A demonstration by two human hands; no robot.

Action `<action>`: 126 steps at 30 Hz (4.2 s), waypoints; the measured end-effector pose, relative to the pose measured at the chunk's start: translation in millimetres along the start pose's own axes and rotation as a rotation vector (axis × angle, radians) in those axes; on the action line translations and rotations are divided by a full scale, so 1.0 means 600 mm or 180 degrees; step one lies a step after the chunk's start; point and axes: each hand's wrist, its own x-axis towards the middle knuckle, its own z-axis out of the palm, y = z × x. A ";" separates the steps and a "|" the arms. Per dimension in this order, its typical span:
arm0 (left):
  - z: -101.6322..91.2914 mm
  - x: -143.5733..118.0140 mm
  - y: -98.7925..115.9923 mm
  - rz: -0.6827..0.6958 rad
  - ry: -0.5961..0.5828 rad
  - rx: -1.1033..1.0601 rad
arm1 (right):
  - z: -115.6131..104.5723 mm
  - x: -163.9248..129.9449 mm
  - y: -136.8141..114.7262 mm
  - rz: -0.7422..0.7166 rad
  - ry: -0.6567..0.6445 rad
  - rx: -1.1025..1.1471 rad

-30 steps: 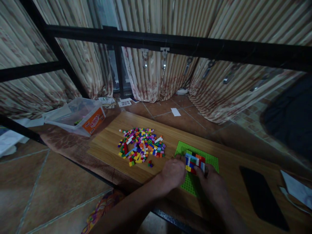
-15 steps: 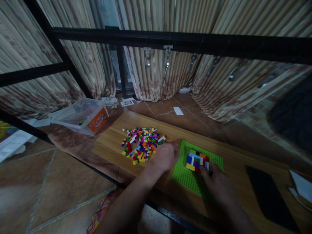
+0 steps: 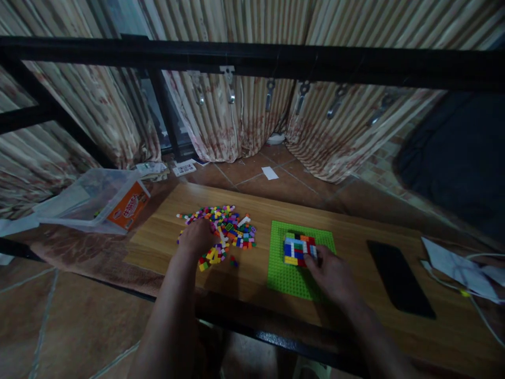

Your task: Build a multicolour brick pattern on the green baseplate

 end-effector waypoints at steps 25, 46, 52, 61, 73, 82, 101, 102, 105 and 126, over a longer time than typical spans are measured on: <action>0.111 -0.071 0.248 0.2272 0.0497 -0.0341 | -0.026 0.001 -0.001 0.0071 -0.0255 0.0539; 0.135 -0.070 0.262 0.1862 0.0423 -0.0725 | -0.037 0.004 -0.004 0.0136 -0.0282 0.0496; 0.131 -0.074 0.264 0.1740 0.0394 -0.0813 | -0.029 0.009 -0.011 0.0373 -0.0068 0.0585; 0.134 -0.077 0.259 0.1745 0.0313 -0.0891 | -0.005 0.035 -0.017 0.0673 0.0275 0.1076; 0.141 -0.083 0.257 0.2318 0.0361 -0.0449 | 0.000 0.042 -0.013 0.0641 0.0315 0.0984; 0.140 -0.090 0.266 0.2376 0.0432 0.0189 | 0.005 0.045 -0.014 0.0725 0.0380 0.1163; 0.086 -0.056 0.230 0.1417 0.0613 -0.1486 | 0.006 0.040 -0.015 0.0601 0.0276 0.0763; 0.081 -0.052 0.227 0.1348 0.0639 -0.1612 | 0.007 0.040 -0.016 0.0620 0.0292 0.0746; 0.070 -0.046 0.216 0.1236 0.0672 -0.1845 | 0.012 0.042 -0.016 0.0641 0.0327 0.0726; 0.019 0.006 0.040 0.1065 0.0170 -0.0807 | 0.010 0.040 -0.004 0.0435 0.0177 0.0599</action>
